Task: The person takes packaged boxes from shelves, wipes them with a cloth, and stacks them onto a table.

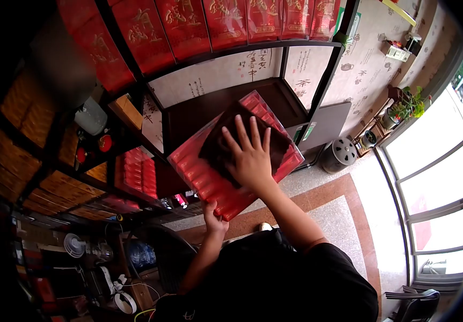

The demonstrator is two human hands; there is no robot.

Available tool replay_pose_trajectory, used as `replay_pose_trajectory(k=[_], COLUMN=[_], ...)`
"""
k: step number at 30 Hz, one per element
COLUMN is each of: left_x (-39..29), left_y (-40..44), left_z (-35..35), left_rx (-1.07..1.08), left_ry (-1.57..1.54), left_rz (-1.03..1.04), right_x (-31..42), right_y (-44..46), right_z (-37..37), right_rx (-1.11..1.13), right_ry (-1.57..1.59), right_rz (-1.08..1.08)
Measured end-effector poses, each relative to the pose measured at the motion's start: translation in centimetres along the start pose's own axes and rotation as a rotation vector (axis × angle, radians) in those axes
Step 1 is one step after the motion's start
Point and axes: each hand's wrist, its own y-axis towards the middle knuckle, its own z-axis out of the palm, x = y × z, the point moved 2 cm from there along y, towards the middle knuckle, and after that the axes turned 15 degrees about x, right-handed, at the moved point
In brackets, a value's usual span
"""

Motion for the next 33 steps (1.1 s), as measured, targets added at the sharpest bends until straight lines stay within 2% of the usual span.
replay_pose_trajectory(k=[3, 7, 12, 13, 17, 20, 21, 26, 29, 32, 33], left_x=[-0.5, -0.4, -0.9, 0.1, -0.8, 0.1, 0.2, -1.2, -3.3, -2.9, -3.0], left_y=[0.8, 1.4, 1.6, 1.3, 1.5, 1.8, 1.9, 1.9, 2.4, 2.0, 2.0], left_z=[1.2, 0.6, 2.2, -0.1, 1.3, 0.2, -0.1, 2.4, 6.7, 3.4, 3.2], left_rx=[-0.016, -0.018, -0.083, -0.164, -0.152, -0.096, -0.100, -0.142, -0.199, -0.120, -0.061], left_ry=[-0.066, -0.032, -0.047, -0.053, -0.022, -0.042, 0.001, -0.076, -0.114, -0.237, -0.236], left_rz=[-0.025, 0.005, -0.032, -0.106, -0.105, -0.109, -0.152, -0.119, -0.057, -0.046, -0.099], right_x=[2.9, 2.8, -0.1, -0.9, -5.3, -4.2, -2.8, 4.1, 4.5, 2.8, 2.0], right_y=[-1.4, -4.9, -4.8, -4.1, 0.4, 3.6, 3.9, 0.5, -2.6, -5.1, -5.8], right_z=[1.3, 3.0, 1.8, 1.4, 2.8, 4.5, 4.9, 4.6, 2.9, 2.0, 1.9], right_rx=[0.145, 0.204, 0.262, 0.263, 0.090, 0.014, 0.046, 0.289, 0.385, 0.403, 0.322], right_ry=[0.059, 0.041, 0.074, 0.066, -0.065, -0.121, -0.097, 0.042, 0.035, 0.080, 0.099], right_rz=[-0.240, -0.335, -0.225, -0.178, 0.044, 0.132, 0.065, -0.354, -0.410, -0.468, -0.493])
